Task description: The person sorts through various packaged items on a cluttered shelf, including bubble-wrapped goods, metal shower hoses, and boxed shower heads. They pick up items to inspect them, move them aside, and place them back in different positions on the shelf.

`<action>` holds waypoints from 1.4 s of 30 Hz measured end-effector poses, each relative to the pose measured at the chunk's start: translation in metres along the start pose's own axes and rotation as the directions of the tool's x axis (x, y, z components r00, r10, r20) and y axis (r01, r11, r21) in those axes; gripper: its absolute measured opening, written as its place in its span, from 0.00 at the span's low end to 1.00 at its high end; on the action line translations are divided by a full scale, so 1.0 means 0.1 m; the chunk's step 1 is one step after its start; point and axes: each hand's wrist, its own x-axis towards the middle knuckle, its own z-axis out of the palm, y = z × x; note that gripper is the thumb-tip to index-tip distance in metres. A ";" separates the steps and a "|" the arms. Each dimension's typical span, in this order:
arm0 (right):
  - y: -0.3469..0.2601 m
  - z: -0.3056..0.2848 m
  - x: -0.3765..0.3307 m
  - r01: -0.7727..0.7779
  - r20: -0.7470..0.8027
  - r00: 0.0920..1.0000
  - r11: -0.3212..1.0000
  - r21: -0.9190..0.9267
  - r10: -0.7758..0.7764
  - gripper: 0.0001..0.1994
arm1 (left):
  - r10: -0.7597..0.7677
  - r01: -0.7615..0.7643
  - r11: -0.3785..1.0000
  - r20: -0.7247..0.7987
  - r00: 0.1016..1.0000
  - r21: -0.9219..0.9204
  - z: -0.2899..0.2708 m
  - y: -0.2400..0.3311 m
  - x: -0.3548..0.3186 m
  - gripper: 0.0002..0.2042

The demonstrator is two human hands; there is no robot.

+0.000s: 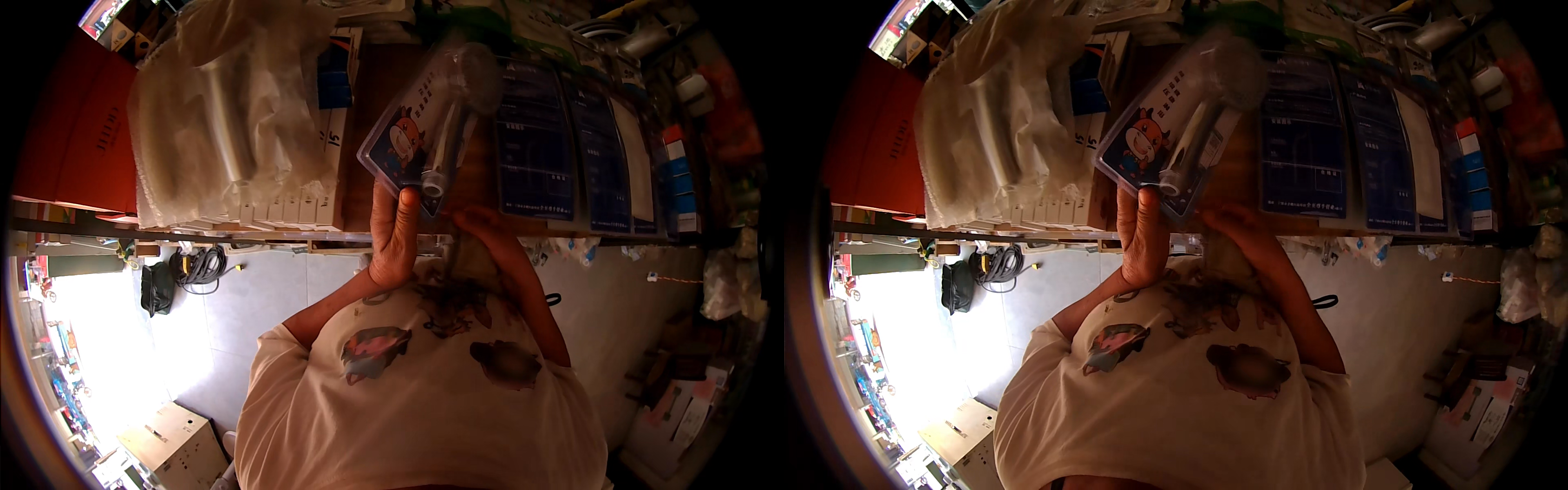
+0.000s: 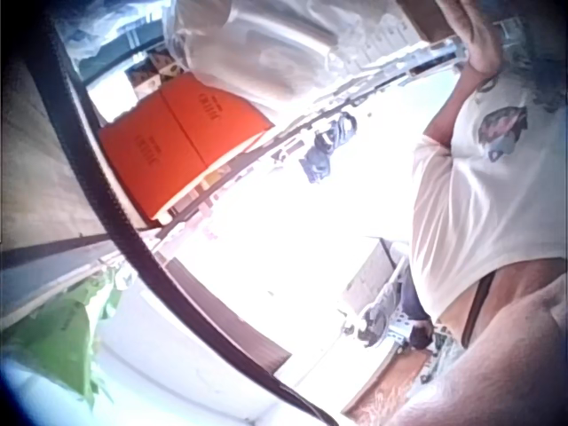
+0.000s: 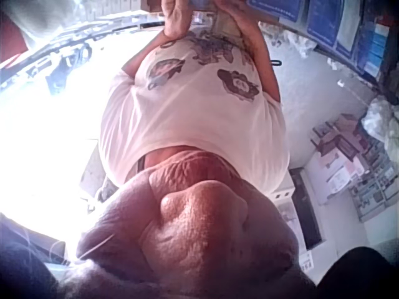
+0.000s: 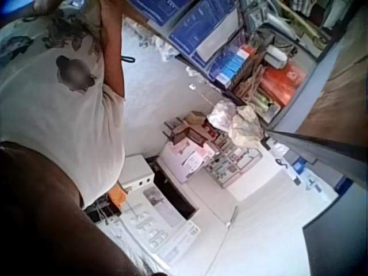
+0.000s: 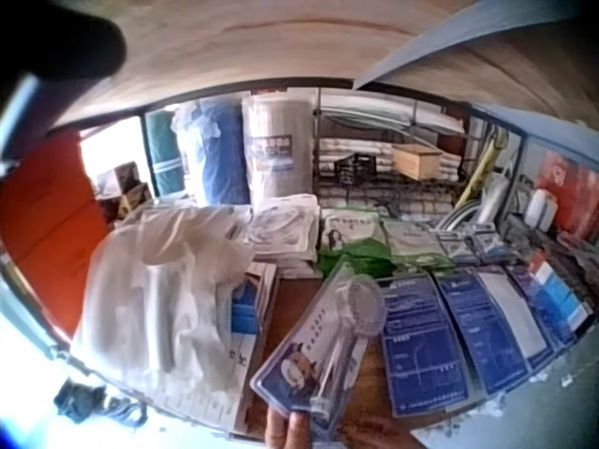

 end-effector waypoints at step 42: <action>0.19 -0.02 0.00 0.173 -0.226 0.956 0.981 -0.084 -0.188 0.24 | -0.284 0.280 0.916 0.027 0.958 -0.287 -0.38 -0.13 0.16 0.19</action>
